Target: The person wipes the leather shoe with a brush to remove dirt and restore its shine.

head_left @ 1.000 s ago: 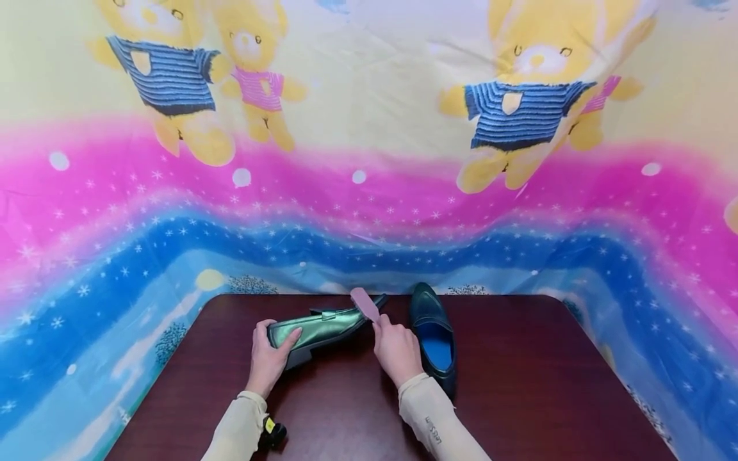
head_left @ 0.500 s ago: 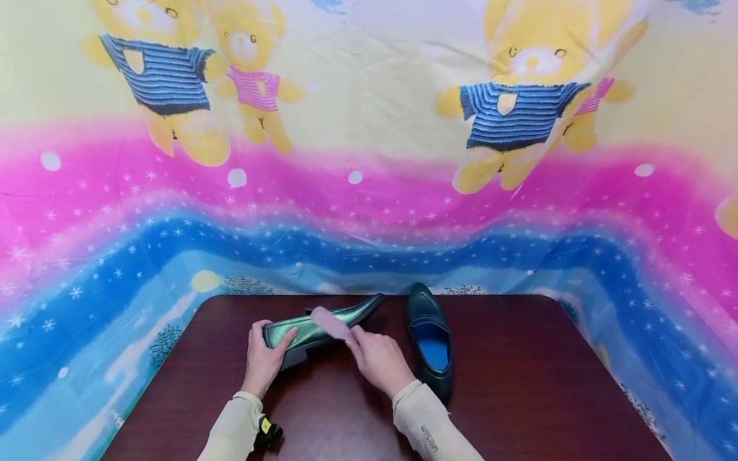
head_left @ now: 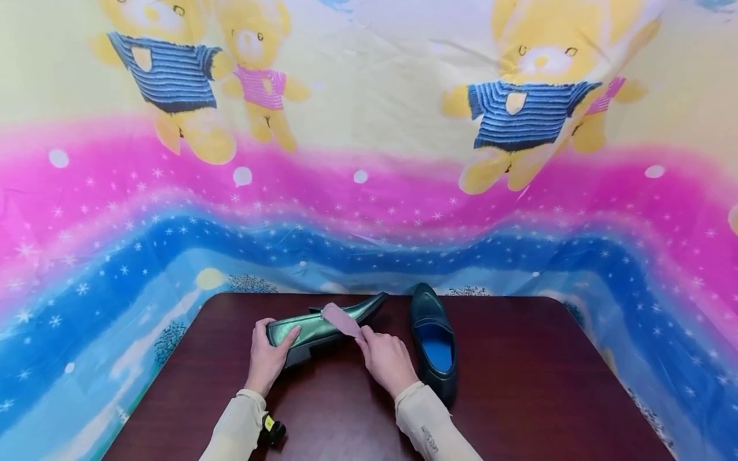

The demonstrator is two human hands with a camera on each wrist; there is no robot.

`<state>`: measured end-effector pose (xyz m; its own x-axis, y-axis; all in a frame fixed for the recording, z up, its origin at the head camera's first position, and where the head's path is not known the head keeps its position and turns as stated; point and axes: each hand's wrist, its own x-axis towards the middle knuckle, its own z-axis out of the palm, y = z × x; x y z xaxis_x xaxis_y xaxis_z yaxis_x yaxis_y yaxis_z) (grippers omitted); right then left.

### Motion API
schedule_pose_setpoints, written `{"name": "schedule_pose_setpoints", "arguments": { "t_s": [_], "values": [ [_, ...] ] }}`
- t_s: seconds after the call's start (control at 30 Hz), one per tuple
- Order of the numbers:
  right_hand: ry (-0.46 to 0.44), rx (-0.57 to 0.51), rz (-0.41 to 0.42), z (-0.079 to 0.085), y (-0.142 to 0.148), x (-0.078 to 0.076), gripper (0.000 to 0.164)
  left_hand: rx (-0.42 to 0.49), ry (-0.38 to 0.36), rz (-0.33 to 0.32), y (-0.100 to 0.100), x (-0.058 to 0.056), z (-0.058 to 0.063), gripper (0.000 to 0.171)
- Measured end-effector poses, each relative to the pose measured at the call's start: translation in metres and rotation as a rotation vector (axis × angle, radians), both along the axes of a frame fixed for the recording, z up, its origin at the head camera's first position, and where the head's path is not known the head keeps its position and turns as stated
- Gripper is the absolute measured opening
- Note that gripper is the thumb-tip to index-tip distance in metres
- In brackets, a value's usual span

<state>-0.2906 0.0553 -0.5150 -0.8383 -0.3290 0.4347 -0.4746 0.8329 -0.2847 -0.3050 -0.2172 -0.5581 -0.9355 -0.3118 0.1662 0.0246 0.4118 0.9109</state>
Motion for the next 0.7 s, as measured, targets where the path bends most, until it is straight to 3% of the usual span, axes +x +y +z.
{"name": "schedule_pose_setpoints", "arguments": {
  "t_s": [0.27,0.43,0.57,0.7],
  "values": [
    [-0.011,-0.091,-0.201,0.012,0.009,-0.006,0.017,0.001,-0.004,-0.007,0.002,-0.001,0.003,0.077],
    [-0.037,-0.103,-0.245,0.017,0.011,-0.006,0.019,0.011,-0.002,-0.020,0.003,0.000,0.003,0.078],
    [-0.052,-0.122,-0.160,0.021,0.008,-0.001,0.016,0.005,0.003,-0.014,0.003,0.002,0.003,0.076],
    [-0.036,-0.095,0.044,0.022,-0.002,0.005,0.013,0.000,0.015,0.008,0.002,0.002,0.002,0.073]
  ]
}}
